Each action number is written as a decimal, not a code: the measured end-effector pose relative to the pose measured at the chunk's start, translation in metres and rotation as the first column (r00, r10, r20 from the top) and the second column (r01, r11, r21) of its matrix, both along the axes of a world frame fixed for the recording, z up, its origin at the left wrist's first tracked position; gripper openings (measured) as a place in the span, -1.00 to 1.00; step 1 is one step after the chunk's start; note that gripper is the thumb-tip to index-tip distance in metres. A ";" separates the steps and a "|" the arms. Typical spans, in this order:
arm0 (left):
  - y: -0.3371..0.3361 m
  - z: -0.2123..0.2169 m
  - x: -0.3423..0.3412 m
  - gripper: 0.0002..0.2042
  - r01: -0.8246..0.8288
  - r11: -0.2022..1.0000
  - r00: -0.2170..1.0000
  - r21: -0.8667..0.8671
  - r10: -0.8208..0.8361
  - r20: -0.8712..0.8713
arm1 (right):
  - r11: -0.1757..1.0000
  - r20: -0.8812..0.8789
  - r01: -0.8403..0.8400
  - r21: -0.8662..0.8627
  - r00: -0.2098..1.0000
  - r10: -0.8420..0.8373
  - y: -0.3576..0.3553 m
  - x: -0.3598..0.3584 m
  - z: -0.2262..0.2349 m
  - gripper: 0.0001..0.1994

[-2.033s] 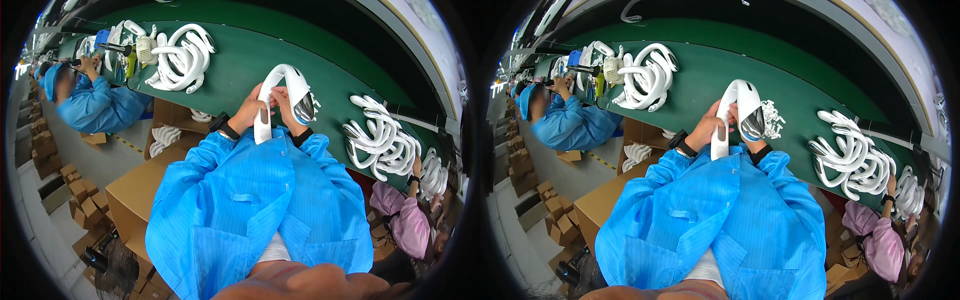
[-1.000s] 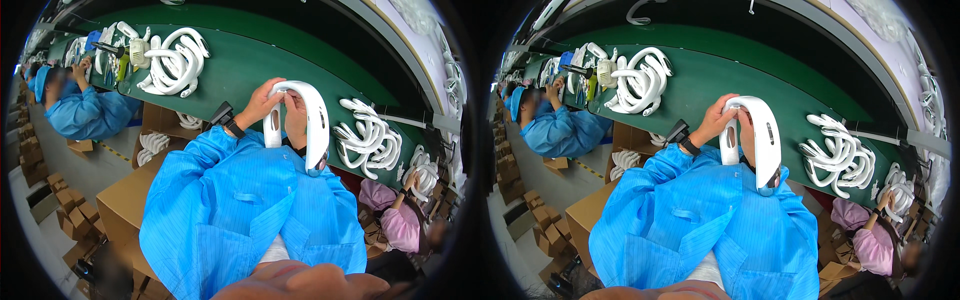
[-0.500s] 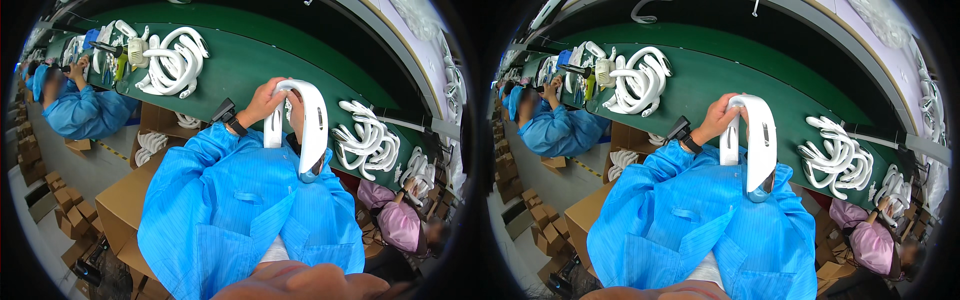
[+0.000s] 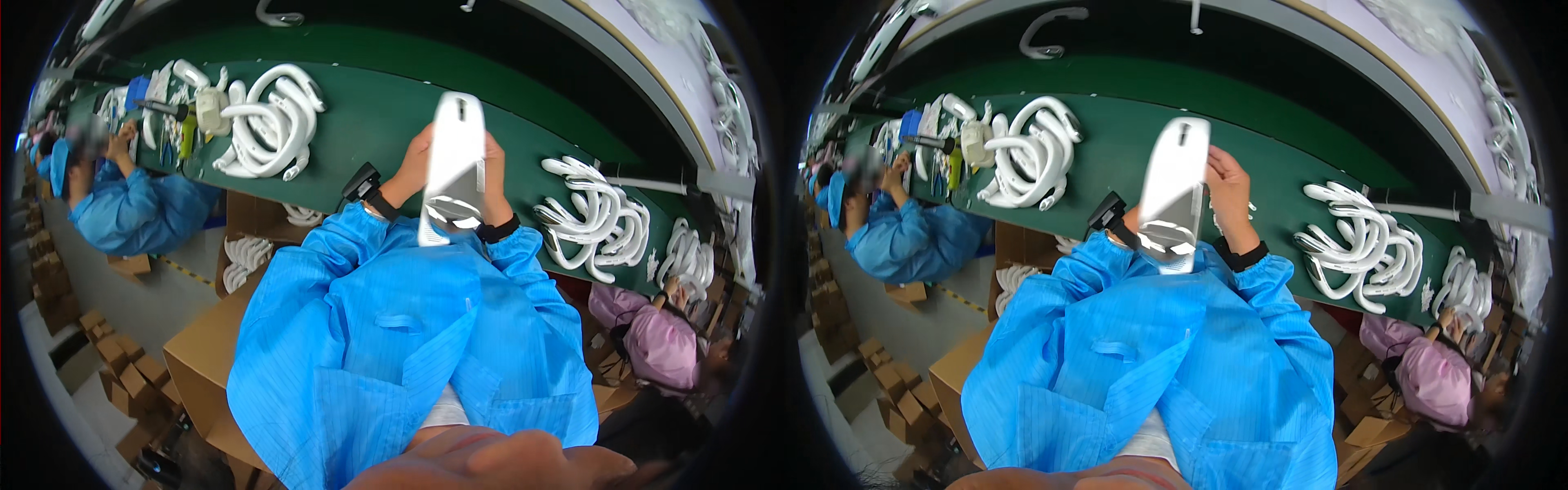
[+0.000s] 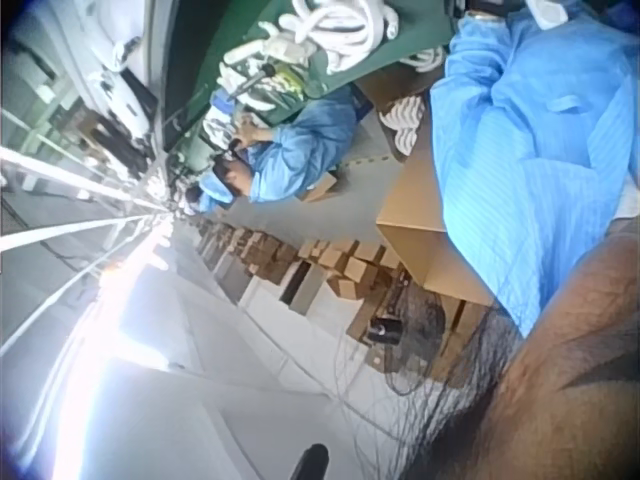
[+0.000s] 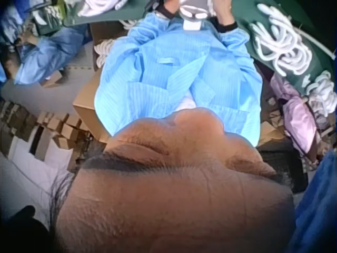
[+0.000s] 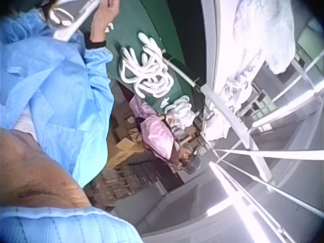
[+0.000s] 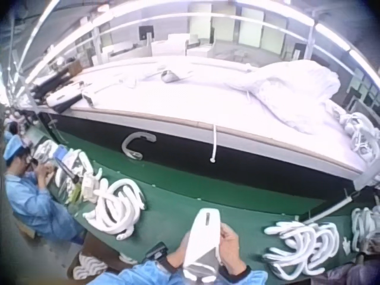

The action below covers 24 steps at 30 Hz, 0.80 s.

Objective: Assembling components of white plastic neck massagers at a factory workstation.

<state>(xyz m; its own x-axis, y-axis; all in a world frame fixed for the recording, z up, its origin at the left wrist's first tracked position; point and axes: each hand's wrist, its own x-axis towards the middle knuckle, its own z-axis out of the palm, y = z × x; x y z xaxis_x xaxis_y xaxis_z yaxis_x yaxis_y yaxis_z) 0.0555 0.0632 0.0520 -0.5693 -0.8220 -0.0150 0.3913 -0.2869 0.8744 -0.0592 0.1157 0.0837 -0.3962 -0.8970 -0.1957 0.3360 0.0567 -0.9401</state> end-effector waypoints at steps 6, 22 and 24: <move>-0.010 0.013 -0.033 -0.74 0.151 0.940 0.987 0.305 -0.126 -0.099 | 0.984 0.058 0.177 0.034 0.982 -0.179 0.020 -0.017 -0.005 -0.66; 0.066 0.085 -0.206 -0.84 0.578 0.813 0.798 0.062 -0.548 -0.253 | 0.976 0.388 -0.071 -0.206 0.910 0.148 0.168 -0.101 0.032 -0.54; 0.084 0.098 -0.228 -0.84 0.619 0.784 0.760 0.036 -0.588 -0.276 | 0.955 0.405 -0.050 -0.292 0.898 0.171 0.188 -0.115 0.054 -0.53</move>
